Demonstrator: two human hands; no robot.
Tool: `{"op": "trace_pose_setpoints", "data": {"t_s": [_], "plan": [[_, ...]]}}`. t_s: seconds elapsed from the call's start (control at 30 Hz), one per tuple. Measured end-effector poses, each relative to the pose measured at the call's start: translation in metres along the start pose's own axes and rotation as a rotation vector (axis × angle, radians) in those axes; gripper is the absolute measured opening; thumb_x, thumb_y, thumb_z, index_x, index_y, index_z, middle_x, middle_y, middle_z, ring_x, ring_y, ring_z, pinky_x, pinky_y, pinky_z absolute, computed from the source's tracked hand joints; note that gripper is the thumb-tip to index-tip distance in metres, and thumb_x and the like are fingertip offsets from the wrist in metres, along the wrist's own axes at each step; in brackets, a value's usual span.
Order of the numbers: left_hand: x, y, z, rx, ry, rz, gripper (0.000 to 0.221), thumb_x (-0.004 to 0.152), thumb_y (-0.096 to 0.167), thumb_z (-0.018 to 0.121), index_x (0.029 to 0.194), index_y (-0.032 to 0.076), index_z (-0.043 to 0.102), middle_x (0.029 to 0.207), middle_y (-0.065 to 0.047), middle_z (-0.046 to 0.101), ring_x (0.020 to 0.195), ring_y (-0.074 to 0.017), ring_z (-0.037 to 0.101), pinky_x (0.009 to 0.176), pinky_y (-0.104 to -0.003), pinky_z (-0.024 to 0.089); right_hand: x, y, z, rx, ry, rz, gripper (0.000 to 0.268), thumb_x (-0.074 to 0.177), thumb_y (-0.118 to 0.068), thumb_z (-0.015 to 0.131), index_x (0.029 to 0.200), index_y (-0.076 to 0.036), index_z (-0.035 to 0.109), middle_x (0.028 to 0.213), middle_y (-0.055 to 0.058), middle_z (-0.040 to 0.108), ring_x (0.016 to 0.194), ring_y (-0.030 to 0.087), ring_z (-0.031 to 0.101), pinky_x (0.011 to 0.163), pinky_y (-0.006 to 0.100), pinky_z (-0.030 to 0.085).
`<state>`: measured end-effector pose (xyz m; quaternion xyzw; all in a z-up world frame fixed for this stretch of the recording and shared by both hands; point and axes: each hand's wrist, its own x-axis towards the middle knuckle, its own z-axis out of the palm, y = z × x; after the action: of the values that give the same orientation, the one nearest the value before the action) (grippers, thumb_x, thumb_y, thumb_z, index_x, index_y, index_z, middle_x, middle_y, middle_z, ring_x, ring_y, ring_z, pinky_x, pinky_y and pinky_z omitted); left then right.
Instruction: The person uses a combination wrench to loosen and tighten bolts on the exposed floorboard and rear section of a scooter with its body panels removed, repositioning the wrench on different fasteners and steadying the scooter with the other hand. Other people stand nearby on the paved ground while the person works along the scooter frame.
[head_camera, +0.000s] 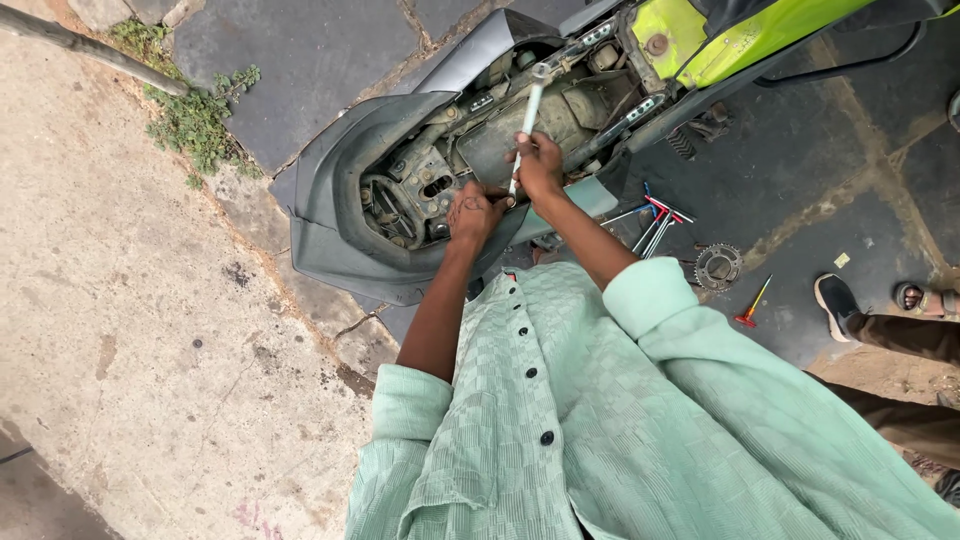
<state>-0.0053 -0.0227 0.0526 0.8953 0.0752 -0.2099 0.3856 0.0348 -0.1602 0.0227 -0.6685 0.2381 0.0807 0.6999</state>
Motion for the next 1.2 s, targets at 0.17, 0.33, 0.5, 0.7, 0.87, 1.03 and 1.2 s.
{"op": "trace_pose_setpoints", "data": {"t_s": [0.17, 0.33, 0.5, 0.7, 0.87, 1.03, 1.2], "plan": [[0.003, -0.019, 0.006, -0.040, 0.021, 0.123, 0.027, 0.082, 0.029, 0.082, 0.107, 0.017, 0.081, 0.103, -0.010, 0.078, 0.096, -0.0286, 0.075, 0.087, -0.041, 0.056, 0.037, 0.029, -0.001, -0.011, -0.318, -0.097, 0.028, 0.109, -0.024, 0.055, 0.112, 0.001, 0.067, 0.079, 0.003, 0.064, 0.053, 0.008, 0.047, 0.046, 0.028, 0.040], [0.004, -0.023, 0.008, -0.093, 0.079, 0.142, 0.025, 0.083, 0.030, 0.081, 0.105, 0.017, 0.081, 0.104, -0.010, 0.078, 0.094, -0.0276, 0.075, 0.086, -0.040, 0.057, -0.019, 0.039, -0.035, 0.349, -0.081, -0.033, 0.029, 0.110, -0.026, 0.050, 0.117, 0.001, 0.059, 0.089, 0.009, 0.067, 0.060, 0.011, 0.056, 0.055, 0.029, 0.053], [0.006, -0.007, 0.003, 0.041, 0.000, 0.010, 0.025, 0.083, 0.032, 0.081, 0.107, 0.024, 0.083, 0.101, -0.006, 0.079, 0.099, -0.0272, 0.072, 0.091, -0.039, 0.054, -0.064, 0.078, -0.062, 0.634, 0.142, 0.215, 0.024, 0.108, -0.022, 0.047, 0.124, -0.004, 0.049, 0.112, 0.016, 0.073, 0.081, 0.019, 0.071, 0.075, 0.034, 0.063], [0.009, -0.020, 0.011, 0.065, 0.099, 0.064, 0.024, 0.079, 0.036, 0.085, 0.097, 0.021, 0.084, 0.101, -0.004, 0.079, 0.104, -0.0275, 0.068, 0.092, -0.044, 0.050, -0.048, 0.081, -0.053, 0.621, 0.195, 0.056, 0.018, 0.111, -0.017, 0.047, 0.120, -0.001, 0.048, 0.108, 0.019, 0.071, 0.083, 0.023, 0.073, 0.078, 0.035, 0.065], [0.006, -0.014, 0.007, 0.041, -0.008, -0.038, 0.026, 0.084, 0.035, 0.080, 0.108, 0.025, 0.081, 0.109, -0.003, 0.078, 0.108, -0.0255, 0.071, 0.095, -0.040, 0.053, -0.028, 0.090, -0.053, 0.621, 0.235, 0.143, 0.017, 0.108, -0.017, 0.046, 0.120, -0.005, 0.049, 0.102, 0.017, 0.072, 0.076, 0.021, 0.073, 0.070, 0.034, 0.065], [0.008, -0.027, 0.014, 0.010, 0.055, -0.030, 0.026, 0.082, 0.035, 0.082, 0.105, 0.023, 0.082, 0.109, -0.005, 0.077, 0.112, -0.0271, 0.067, 0.099, -0.041, 0.051, 0.013, 0.045, -0.009, 0.341, 0.178, 0.103, 0.026, 0.109, -0.024, 0.048, 0.129, -0.011, 0.055, 0.089, 0.008, 0.073, 0.056, 0.011, 0.058, 0.047, 0.026, 0.049], [0.016, -0.040, 0.017, -0.014, 0.061, -0.085, 0.048, 0.077, 0.043, 0.088, 0.110, 0.011, 0.075, 0.113, -0.013, 0.073, 0.112, -0.0322, 0.066, 0.098, -0.044, 0.050, 0.077, 0.071, 0.015, -0.383, -0.595, -0.324, 0.028, 0.114, -0.020, 0.058, 0.132, -0.003, 0.072, 0.088, 0.004, 0.071, 0.074, 0.003, 0.061, 0.062, 0.022, 0.050]]}}
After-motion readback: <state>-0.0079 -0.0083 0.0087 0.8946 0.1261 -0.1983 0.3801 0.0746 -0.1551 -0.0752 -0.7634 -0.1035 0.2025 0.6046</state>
